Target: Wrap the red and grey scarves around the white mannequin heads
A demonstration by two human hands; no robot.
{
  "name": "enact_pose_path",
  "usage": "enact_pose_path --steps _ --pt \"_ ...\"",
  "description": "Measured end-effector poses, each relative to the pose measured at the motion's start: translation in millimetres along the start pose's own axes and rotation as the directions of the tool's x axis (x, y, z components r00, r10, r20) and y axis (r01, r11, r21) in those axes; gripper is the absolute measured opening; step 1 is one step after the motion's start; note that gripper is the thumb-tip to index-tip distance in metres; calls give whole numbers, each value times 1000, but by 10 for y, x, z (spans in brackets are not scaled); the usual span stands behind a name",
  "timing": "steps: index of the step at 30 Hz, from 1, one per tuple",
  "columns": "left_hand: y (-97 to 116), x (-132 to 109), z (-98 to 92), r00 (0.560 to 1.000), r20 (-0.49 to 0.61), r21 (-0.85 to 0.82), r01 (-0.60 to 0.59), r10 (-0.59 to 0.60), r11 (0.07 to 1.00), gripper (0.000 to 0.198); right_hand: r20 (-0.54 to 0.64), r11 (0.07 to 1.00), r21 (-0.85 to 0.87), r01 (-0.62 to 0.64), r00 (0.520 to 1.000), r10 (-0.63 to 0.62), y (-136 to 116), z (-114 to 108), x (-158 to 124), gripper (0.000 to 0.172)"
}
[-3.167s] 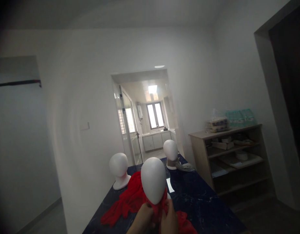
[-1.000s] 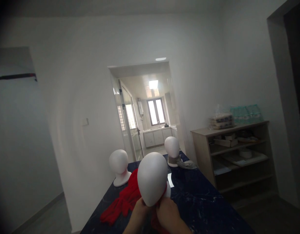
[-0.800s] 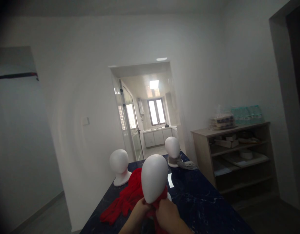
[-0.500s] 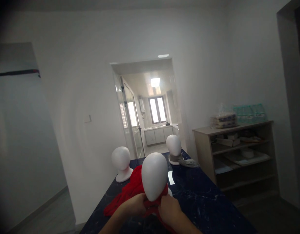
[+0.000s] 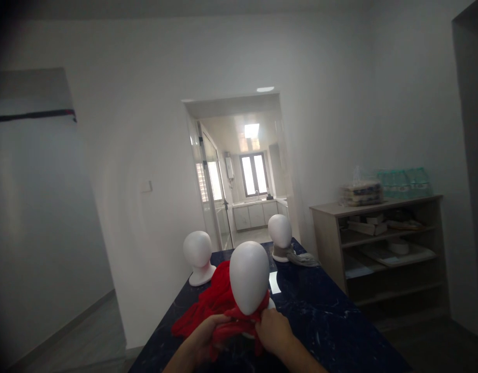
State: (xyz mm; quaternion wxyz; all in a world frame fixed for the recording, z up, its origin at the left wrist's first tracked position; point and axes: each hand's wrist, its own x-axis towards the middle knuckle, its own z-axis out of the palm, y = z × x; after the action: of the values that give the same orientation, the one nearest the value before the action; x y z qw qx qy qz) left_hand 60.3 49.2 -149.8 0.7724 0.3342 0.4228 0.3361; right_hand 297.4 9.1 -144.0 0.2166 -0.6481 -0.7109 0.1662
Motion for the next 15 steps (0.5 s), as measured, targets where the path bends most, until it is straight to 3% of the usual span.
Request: enact_pose_path --steps 4,10,15 --pt "69 -277 21 996 37 -54 81 -79 995 28 10 998 54 -15 1000 15 14 -2 2 34" --pt "-78 -587 11 980 139 -179 169 -145 969 14 57 979 200 -34 998 24 48 5 -4 29" --pt "-303 -495 -1 990 139 -163 47 -25 986 22 122 942 325 -88 991 50 63 45 16 29"
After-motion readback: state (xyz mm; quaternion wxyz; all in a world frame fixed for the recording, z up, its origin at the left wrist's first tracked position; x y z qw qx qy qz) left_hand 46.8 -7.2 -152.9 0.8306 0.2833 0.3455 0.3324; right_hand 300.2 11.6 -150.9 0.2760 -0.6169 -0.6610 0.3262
